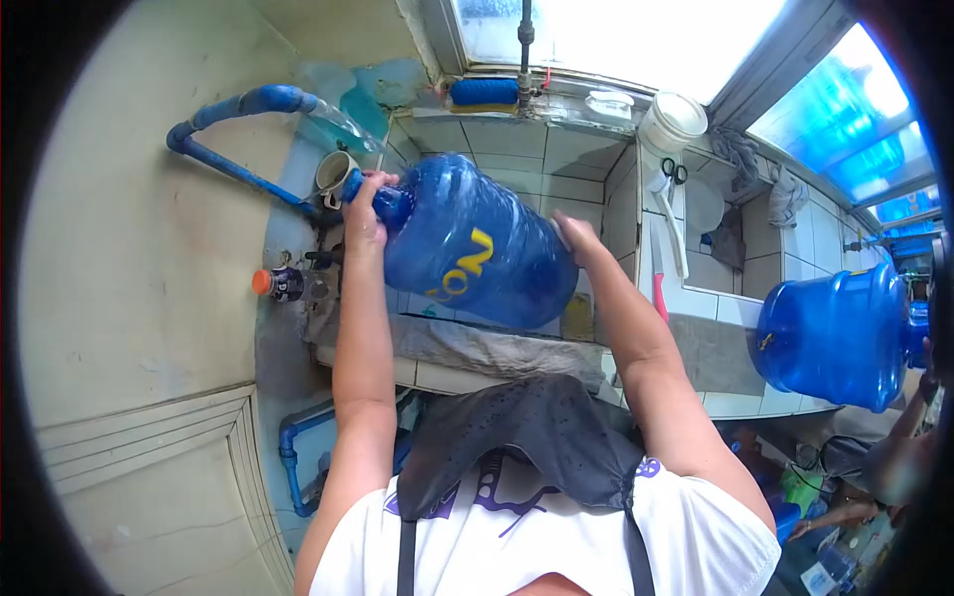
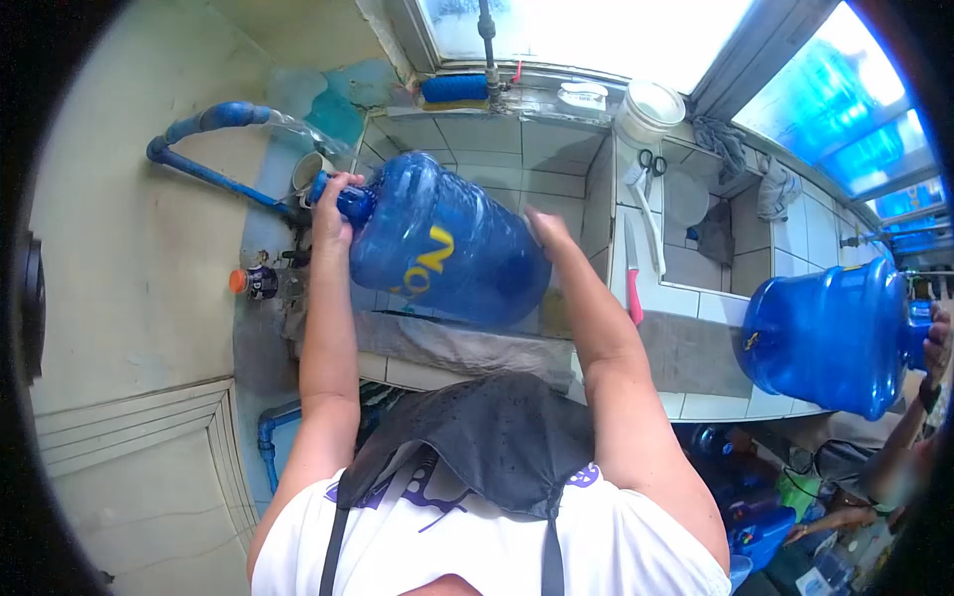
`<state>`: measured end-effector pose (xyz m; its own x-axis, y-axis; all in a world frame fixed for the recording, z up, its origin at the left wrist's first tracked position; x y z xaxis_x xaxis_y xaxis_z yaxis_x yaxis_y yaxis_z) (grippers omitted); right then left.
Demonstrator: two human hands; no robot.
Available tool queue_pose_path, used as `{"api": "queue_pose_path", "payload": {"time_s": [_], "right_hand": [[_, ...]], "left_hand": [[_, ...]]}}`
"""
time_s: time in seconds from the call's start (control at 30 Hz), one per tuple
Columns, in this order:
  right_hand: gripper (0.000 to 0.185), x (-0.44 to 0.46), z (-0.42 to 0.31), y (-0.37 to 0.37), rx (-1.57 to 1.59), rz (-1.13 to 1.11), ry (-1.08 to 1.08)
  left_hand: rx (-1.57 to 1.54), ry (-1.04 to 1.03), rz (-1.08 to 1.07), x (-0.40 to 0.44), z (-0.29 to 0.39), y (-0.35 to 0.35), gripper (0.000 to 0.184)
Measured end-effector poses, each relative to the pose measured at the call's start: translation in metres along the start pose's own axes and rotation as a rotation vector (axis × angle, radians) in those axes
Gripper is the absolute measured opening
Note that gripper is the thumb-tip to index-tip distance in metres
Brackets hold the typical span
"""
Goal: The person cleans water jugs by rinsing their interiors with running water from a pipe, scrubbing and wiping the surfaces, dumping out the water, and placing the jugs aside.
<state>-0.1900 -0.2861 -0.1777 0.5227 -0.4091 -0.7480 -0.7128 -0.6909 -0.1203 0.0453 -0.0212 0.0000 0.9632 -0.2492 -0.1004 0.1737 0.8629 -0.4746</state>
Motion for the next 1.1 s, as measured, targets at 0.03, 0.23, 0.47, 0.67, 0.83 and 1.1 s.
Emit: {"api": "queue_pose_path", "payload": {"time_s": [0.03, 0.23, 0.47, 0.67, 0.83, 1.1], "right_hand": [[0.060, 0.001, -0.011, -0.003, -0.252, 0.107, 0.112], [0.057, -0.128, -0.060, -0.131, -0.397, 0.403, 1.243], [0.049, -0.056, 0.011, -0.057, -0.536, 0.751, 1.180], [0.036, -0.018, -0.055, -0.008, -1.075, 0.689, 0.847], [0.029, -0.096, -0.177, 0.020, -0.594, 0.829, 1.472], [0.052, -0.113, -0.310, 0.135, -0.822, 1.166, 0.944]], "left_hand": [[0.022, 0.020, 0.148, 0.001, -0.014, 0.008, 0.021], [0.186, 0.102, 0.525, 0.021, -0.052, 0.027, 0.029], [-0.018, 0.041, 0.686, 0.034, -0.048, 0.035, 0.069], [0.213, -0.128, 0.496, 0.016, -0.031, 0.003, 0.064], [0.741, -0.276, -0.055, 0.005, 0.021, -0.042, 0.053], [1.312, -0.551, 0.008, -0.004, 0.059, -0.074, 0.056]]}}
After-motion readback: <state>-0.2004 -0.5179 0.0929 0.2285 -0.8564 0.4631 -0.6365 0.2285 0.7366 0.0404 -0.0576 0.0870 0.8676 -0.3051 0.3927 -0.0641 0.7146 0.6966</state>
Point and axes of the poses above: each hand's wrist, its own x-axis towards the middle knuckle, its own y-axis out of the back of the hand, z = x × y, the point moved 5 cm from there along x, towards the middle knuckle, and after that the axes turned 12 degrees about z, right-handed, at the moved point
